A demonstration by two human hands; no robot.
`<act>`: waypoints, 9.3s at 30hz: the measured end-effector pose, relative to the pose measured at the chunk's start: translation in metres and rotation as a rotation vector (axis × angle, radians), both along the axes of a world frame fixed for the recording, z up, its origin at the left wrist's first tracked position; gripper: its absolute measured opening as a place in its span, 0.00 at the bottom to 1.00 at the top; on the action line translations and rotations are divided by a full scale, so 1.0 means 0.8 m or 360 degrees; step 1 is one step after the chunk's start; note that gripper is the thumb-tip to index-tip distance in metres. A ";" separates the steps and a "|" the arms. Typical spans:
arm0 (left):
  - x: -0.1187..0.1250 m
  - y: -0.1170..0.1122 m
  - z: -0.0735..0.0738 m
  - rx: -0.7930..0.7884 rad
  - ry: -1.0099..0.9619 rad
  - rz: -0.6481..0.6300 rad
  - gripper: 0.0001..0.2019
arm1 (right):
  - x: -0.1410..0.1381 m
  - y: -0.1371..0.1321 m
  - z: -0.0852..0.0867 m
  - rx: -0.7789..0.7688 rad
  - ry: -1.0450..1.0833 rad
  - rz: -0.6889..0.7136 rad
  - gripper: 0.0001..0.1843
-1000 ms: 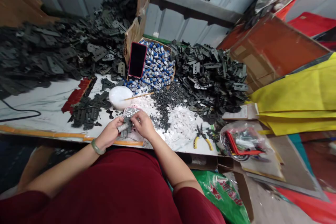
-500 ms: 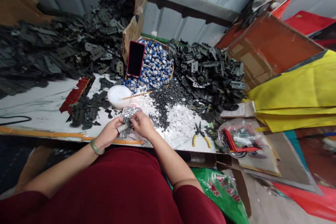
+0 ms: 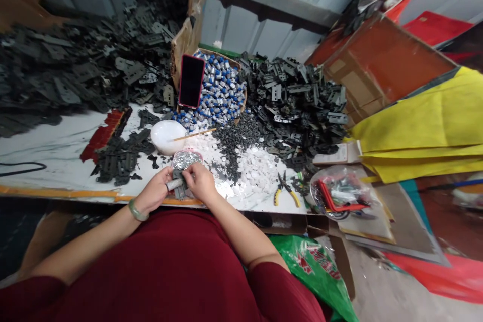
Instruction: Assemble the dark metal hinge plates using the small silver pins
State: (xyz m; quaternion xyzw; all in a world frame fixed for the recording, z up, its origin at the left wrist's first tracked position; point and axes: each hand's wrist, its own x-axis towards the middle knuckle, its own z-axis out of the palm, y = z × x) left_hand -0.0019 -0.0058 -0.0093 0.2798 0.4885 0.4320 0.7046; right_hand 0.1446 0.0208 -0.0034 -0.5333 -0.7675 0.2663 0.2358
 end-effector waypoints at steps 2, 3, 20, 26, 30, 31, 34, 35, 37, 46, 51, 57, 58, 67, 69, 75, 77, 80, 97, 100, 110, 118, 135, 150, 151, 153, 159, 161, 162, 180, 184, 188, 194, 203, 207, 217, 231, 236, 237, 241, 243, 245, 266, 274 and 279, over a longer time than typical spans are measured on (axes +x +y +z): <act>-0.001 -0.003 -0.001 -0.0020 0.0015 -0.0012 0.19 | -0.003 -0.004 -0.001 0.0063 -0.0100 0.0005 0.08; -0.002 -0.004 -0.002 -0.0035 0.0022 -0.0018 0.19 | -0.004 -0.006 -0.002 0.0063 -0.0124 0.0003 0.08; 0.003 -0.009 -0.005 -0.0109 0.0026 -0.0090 0.17 | 0.057 0.014 -0.016 -0.0125 -0.0601 -0.0102 0.08; 0.014 -0.002 -0.006 -0.0188 -0.0009 -0.0115 0.18 | 0.073 0.031 -0.026 -0.0041 -0.0763 -0.0148 0.10; 0.016 0.002 -0.008 -0.0160 -0.0160 -0.0058 0.17 | 0.049 0.018 -0.027 -0.0176 -0.0174 -0.0260 0.10; 0.015 0.003 -0.009 -0.0148 -0.0204 -0.0050 0.16 | 0.042 0.013 -0.027 -0.0166 -0.0072 -0.0229 0.10; 0.008 0.005 -0.008 -0.0129 -0.0261 -0.0040 0.16 | 0.028 -0.001 -0.027 -0.0050 0.0053 -0.0112 0.07; 0.006 0.005 -0.007 -0.0122 -0.0256 -0.0039 0.15 | 0.026 -0.003 -0.027 -0.0039 0.0063 -0.0093 0.06; 0.001 0.003 -0.005 -0.0106 -0.0228 -0.0043 0.16 | 0.025 -0.006 -0.026 -0.0091 0.0062 -0.0088 0.03; -0.001 -0.013 -0.008 0.0059 0.0120 -0.0104 0.16 | 0.019 -0.019 0.003 -0.0338 0.0179 -0.0009 0.04; 0.001 -0.018 -0.009 0.0108 0.0168 -0.0171 0.13 | 0.015 -0.028 0.008 -0.0268 -0.0001 0.0020 0.04; 0.004 -0.016 -0.004 0.0036 0.0095 -0.0139 0.13 | 0.018 -0.028 0.007 -0.0282 0.0017 0.0009 0.04; 0.005 -0.015 -0.002 0.0009 0.0079 -0.0143 0.14 | 0.018 -0.028 0.007 -0.0270 0.0010 0.0012 0.04; 0.011 -0.014 0.006 -0.0164 0.0050 -0.0276 0.17 | 0.060 -0.022 -0.007 -0.0214 -0.0252 0.0215 0.04; 0.011 -0.015 0.003 -0.0161 0.0065 -0.0287 0.17 | 0.082 -0.014 -0.015 -0.0119 -0.0556 0.0071 0.06; 0.013 -0.009 -0.003 -0.0148 0.0031 -0.0315 0.18 | 0.091 0.000 -0.030 -0.0093 -0.0669 -0.0167 0.10; 0.013 -0.006 -0.002 -0.0118 -0.0006 -0.0294 0.18 | 0.073 -0.002 -0.027 -0.0123 -0.0362 -0.0160 0.09; 0.010 -0.004 0.001 -0.0092 -0.0094 -0.0259 0.20 | 0.045 -0.006 -0.020 -0.0199 -0.0057 -0.0062 0.06; 0.004 -0.011 -0.010 0.0026 0.0161 -0.0244 0.16 | 0.013 -0.025 0.011 -0.0294 -0.0014 -0.0124 0.03; 0.005 -0.013 -0.006 0.0064 0.0213 -0.0254 0.16 | 0.008 -0.030 0.002 -0.0318 0.0032 -0.0182 0.04; 0.008 -0.013 -0.015 0.0080 0.0230 -0.0455 0.16 | 0.105 -0.012 -0.009 -0.0382 0.0065 -0.0286 0.04; 0.008 -0.015 -0.012 -0.0028 0.0178 -0.0388 0.17 | 0.216 0.034 0.007 -0.0236 -0.0747 -0.0962 0.09; 0.020 -0.005 -0.008 0.0134 0.0178 -0.0313 0.16 | 0.110 0.016 0.021 -0.0014 0.0003 0.0216 0.03; 0.002 -0.011 -0.006 0.0633 0.0513 -0.0611 0.22 | 0.074 0.006 0.031 -0.0206 0.0132 0.0748 0.03; 0.003 -0.011 -0.006 0.0649 0.0528 -0.0611 0.22 | 0.075 0.005 0.032 -0.0214 0.0138 0.0760 0.03; 0.002 -0.011 -0.004 0.0673 0.0555 -0.0610 0.21 | 0.076 0.005 0.033 -0.0222 0.0144 0.0761 0.03; 0.001 -0.012 0.003 0.0662 0.0614 -0.0614 0.18 | 0.074 0.006 0.029 -0.0252 0.0106 0.0745 0.02; 0.002 -0.012 0.005 0.0663 0.0630 -0.0609 0.18 | 0.072 0.008 0.025 -0.0273 0.0112 0.0733 0.03; 0.002 -0.012 0.006 0.0660 0.0641 -0.0602 0.18 | 0.071 0.009 0.023 -0.0290 0.0123 0.0723 0.03; 0.000 -0.009 -0.003 0.0225 0.0121 -0.0538 0.12 | 0.069 0.113 0.006 -0.0332 0.0058 -0.0060 0.08; -0.004 -0.009 -0.008 0.0170 0.0074 -0.0499 0.13 | 0.067 0.214 0.024 0.0135 -0.0581 -0.0414 0.11; -0.012 -0.006 -0.009 0.0142 0.0017 -0.0446 0.13 | 0.062 0.255 0.033 0.0102 -0.0941 -0.0291 0.18; -0.009 0.010 -0.006 -0.0083 -0.0132 -0.0211 0.17 | 0.058 0.169 0.011 -0.0146 -0.0060 -0.0417 0.13; 0.010 0.021 0.009 -0.0157 -0.0213 0.0292 0.23 | 0.000 0.002 -0.004 0.0042 0.0411 -0.0172 0.06; 0.006 0.017 0.015 -0.0086 -0.0144 0.0423 0.22 | -0.008 0.002 -0.004 0.0141 0.0277 -0.0157 0.05; -0.013 0.020 0.011 -0.0047 -0.0289 0.0259 0.18 | 0.007 0.052 -0.006 -0.0511 0.1081 -0.0368 0.16; -0.055 0.032 0.010 0.0037 -0.0067 0.0332 0.18 | 0.005 0.140 0.079 0.0242 0.0787 -0.0192 0.16; -0.068 0.040 0.015 0.0061 -0.0120 0.0339 0.18 | 0.023 0.135 0.070 0.0117 0.1102 -0.0293 0.17; -0.070 0.041 0.016 0.0067 -0.0141 0.0320 0.18 | 0.028 0.133 0.070 0.0054 0.1127 -0.0249 0.18; -0.083 0.036 0.026 0.0049 -0.0204 -0.0086 0.15 | 0.041 0.128 0.074 -0.0178 0.1115 -0.0022 0.19; -0.089 0.029 0.030 -0.0002 -0.0216 -0.0446 0.15 | 0.042 0.132 0.072 -0.0269 0.1096 0.0031 0.19; -0.092 0.022 0.031 -0.0046 -0.0209 -0.0692 0.14 | 0.037 0.141 0.066 -0.0331 0.1065 -0.0047 0.19; -0.067 -0.001 -0.002 -0.0230 -0.0252 -0.0647 0.13 | 0.292 0.131 0.039 -0.0130 -0.0743 -0.1460 0.15; -0.045 -0.002 0.015 -0.0237 -0.0306 -0.0599 0.18 | 0.304 0.153 0.054 0.0015 -0.0663 -0.1262 0.14; -0.036 0.001 0.014 -0.0304 -0.0353 -0.0579 0.18 | 0.310 0.161 0.074 0.0107 -0.0260 -0.1175 0.14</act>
